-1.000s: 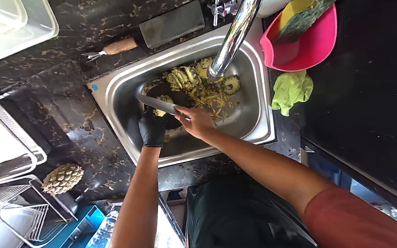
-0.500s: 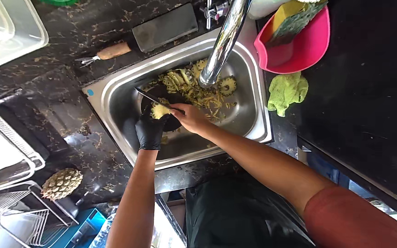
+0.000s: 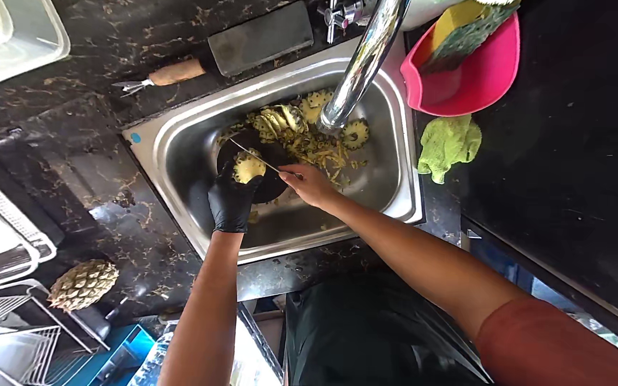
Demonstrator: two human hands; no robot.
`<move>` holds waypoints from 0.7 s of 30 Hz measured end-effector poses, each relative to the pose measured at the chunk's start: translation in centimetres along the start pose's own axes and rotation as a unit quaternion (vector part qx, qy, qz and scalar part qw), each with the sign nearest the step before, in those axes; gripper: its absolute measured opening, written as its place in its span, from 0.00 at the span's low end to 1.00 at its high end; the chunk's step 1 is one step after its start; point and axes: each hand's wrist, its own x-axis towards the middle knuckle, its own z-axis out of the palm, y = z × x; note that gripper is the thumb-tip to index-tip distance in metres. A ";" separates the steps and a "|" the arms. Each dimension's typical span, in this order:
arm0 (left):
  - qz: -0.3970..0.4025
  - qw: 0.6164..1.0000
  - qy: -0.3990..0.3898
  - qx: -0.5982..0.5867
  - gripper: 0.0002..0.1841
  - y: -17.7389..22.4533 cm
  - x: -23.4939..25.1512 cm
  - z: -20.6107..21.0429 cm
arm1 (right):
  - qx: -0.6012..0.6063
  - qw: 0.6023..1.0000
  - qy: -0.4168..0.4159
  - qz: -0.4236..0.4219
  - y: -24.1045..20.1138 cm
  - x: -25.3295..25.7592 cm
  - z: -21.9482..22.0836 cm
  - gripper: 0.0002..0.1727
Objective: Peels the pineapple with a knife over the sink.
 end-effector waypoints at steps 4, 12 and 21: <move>-0.002 1.000 -0.002 -0.008 0.38 0.4 -0.4 0.0 | 0.061 0.997 -0.021 0.053 0.3 2.8 0.7 0.23; 0.093 0.990 0.075 -0.071 0.49 -6.5 4.6 5.2 | 0.041 0.997 0.007 0.069 1.7 0.0 -4.0 0.23; 0.124 0.984 0.097 -0.083 0.58 -6.8 4.3 3.7 | -0.198 0.975 0.057 -0.081 -1.8 -1.9 0.2 0.24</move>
